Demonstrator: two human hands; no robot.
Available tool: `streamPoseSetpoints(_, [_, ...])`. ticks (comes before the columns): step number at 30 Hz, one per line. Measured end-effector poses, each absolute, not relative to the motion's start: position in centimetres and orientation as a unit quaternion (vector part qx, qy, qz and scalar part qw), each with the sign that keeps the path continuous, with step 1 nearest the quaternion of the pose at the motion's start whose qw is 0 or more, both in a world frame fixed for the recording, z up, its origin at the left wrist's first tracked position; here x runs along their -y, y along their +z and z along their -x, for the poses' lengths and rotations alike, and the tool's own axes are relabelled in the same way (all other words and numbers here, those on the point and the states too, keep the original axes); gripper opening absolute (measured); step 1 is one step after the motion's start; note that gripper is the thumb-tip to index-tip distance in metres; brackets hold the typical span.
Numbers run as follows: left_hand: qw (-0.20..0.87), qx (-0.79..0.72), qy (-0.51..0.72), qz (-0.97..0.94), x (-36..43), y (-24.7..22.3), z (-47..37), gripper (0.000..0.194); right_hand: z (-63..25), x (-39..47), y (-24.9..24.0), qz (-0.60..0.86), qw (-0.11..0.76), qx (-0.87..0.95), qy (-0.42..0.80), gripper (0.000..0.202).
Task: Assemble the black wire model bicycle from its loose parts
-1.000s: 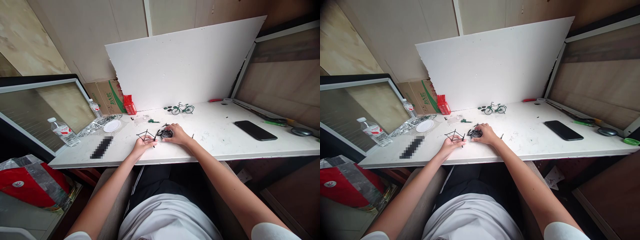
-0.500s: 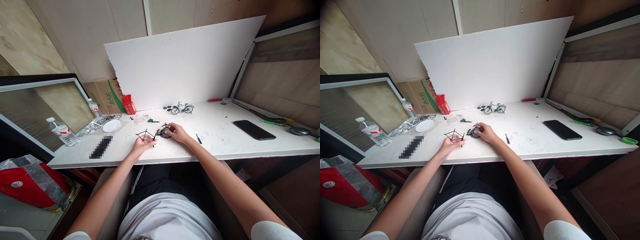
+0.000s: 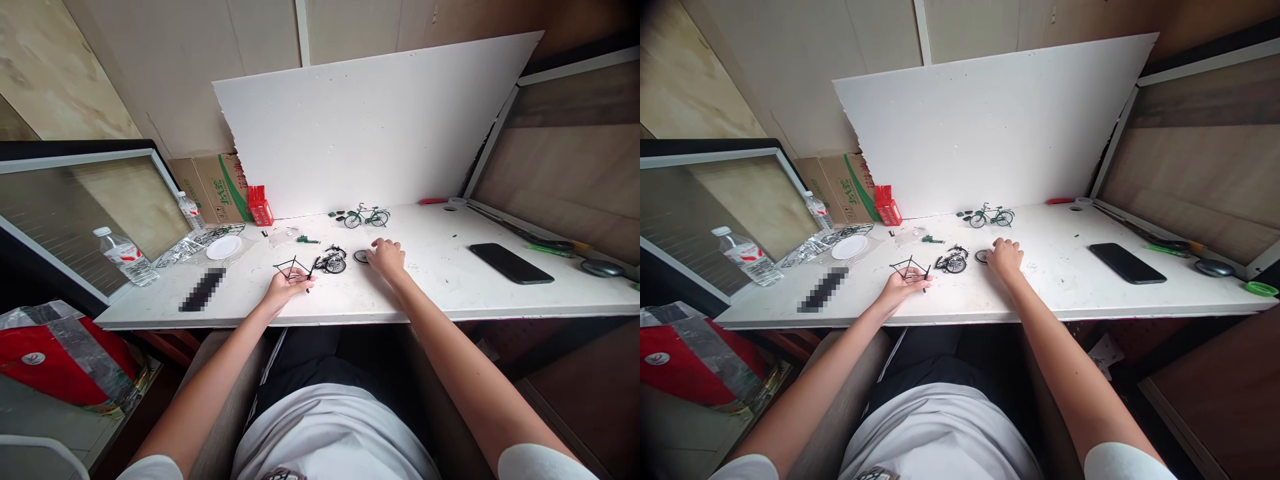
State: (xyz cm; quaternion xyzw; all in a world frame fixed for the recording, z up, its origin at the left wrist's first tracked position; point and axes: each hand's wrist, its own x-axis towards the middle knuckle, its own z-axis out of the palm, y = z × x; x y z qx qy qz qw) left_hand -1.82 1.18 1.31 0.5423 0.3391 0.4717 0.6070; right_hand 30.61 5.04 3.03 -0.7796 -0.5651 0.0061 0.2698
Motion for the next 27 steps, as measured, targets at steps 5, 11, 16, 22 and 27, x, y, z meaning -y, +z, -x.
streamPoseSetpoints(5, [0.606,-0.339,0.468,-0.546,-1.2,1.2,1.8,0.053,-27.7,-4.5,3.0,0.705,0.255,0.659,-0.064,0.036])
streamPoseSetpoints(11, [0.604,-0.336,0.475,-0.544,-1.1,1.3,1.6,0.053,-24.3,-3.2,2.3,0.561,0.229,0.794,-0.054,0.063])
streamPoseSetpoints(16, [0.603,-0.334,0.475,-0.548,-1.2,1.2,1.7,0.053,-24.2,-3.3,1.6,0.561,0.217,0.798,-0.044,0.064])
streamPoseSetpoints(22, [0.599,-0.340,0.470,-0.552,-1.4,0.8,2.0,0.052,-24.2,-3.5,1.6,0.558,0.224,0.799,-0.019,0.060])
streamPoseSetpoints(27, [0.600,-0.338,0.467,-0.554,-1.4,0.9,2.0,0.054,-24.3,-3.4,1.6,0.553,0.255,0.793,-0.007,0.066])
